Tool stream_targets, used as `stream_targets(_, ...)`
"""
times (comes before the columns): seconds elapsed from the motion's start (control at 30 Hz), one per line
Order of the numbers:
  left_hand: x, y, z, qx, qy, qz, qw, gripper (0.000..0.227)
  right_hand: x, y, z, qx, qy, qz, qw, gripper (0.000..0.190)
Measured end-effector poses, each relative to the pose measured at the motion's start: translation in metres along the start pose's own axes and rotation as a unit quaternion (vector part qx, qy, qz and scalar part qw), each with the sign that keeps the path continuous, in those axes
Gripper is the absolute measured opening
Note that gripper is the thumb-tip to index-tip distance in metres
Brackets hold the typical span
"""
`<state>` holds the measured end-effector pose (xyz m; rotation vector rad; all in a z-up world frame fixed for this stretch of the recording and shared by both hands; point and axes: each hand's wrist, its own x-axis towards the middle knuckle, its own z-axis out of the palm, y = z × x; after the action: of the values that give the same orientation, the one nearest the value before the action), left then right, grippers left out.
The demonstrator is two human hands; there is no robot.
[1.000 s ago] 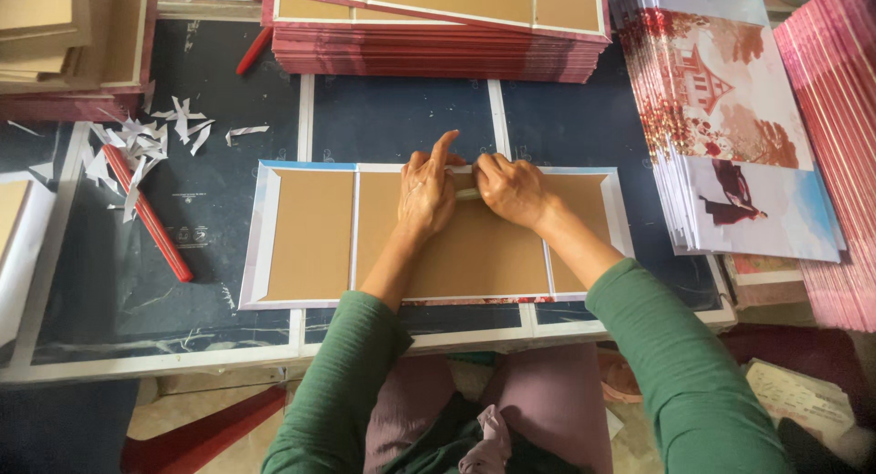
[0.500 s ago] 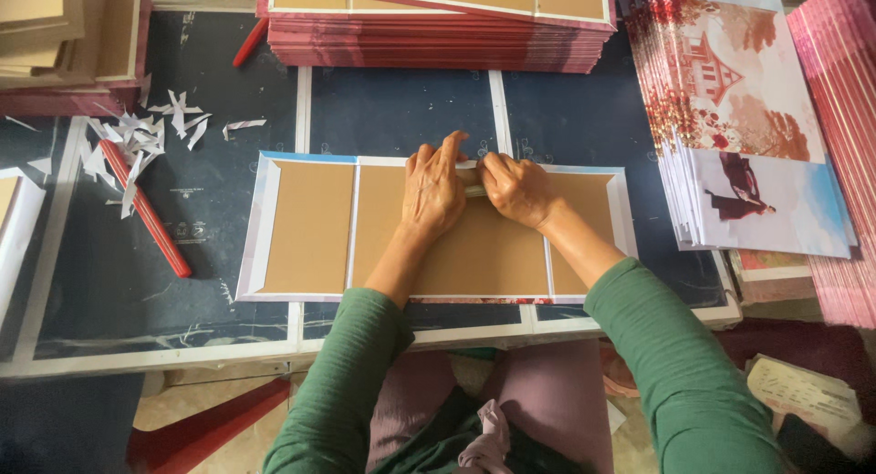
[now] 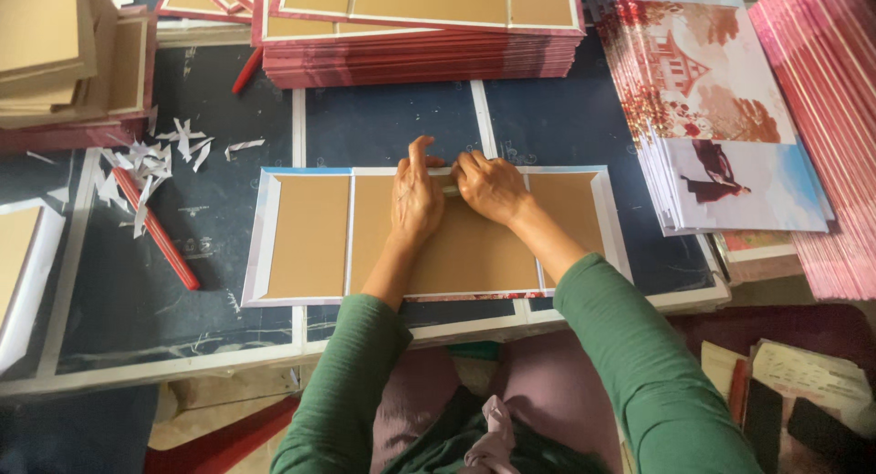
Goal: The person aligns and smooths a brown cover onto a printed sheet using a small tool, then flips and stacks the assembled item. They repeat this process with additional sheets, occasionally using scissors to trim edges and a red ruler to guide alignment.
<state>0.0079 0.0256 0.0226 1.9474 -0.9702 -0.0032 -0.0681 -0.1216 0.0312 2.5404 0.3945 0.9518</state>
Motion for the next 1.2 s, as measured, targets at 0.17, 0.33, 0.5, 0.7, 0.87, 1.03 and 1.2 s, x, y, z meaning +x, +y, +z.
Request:
stream_targets(0.17, 0.002, -0.002, 0.003, 0.016, 0.000, -0.002, 1.000, 0.057, -0.009, 0.002, 0.008, 0.003, 0.003, 0.014, 1.000, 0.015)
stream_targets(0.33, 0.005, 0.000, 0.001, 0.031, -0.001, -0.013, 0.999, 0.051, 0.004, -0.003, -0.012, 0.017, -0.029, 0.017, 0.999, 0.013)
stream_targets(0.5, 0.003, 0.004, -0.004, -0.050, 0.019, -0.018, 0.998, 0.056, 0.005, -0.012, -0.004, 0.011, -0.008, 0.069, 0.998, 0.012)
stream_targets(0.7, 0.006, -0.003, 0.001, -0.003, 0.028, -0.007, 1.000, 0.054, 0.003, -0.012, 0.001, 0.055, 0.012, 0.086, 0.995, 0.014)
stream_targets(0.87, 0.009, -0.006, -0.011, -0.048, -0.031, -0.008, 0.998, 0.046, 0.003, -0.014, -0.008, 0.068, 0.003, 0.104, 0.992, 0.013)
stream_targets(1.03, 0.003, 0.008, -0.042, 0.005, -0.073, 0.048, 0.996, 0.041, 0.018, -0.013, -0.026, 0.088, -0.015, 0.110, 0.990, 0.012)
stream_targets(1.2, 0.000, 0.007, -0.047, -0.041, -0.091, 0.055, 0.993, 0.052, 0.009, -0.015, -0.009, 0.114, -0.023, 0.113, 0.987, 0.011)
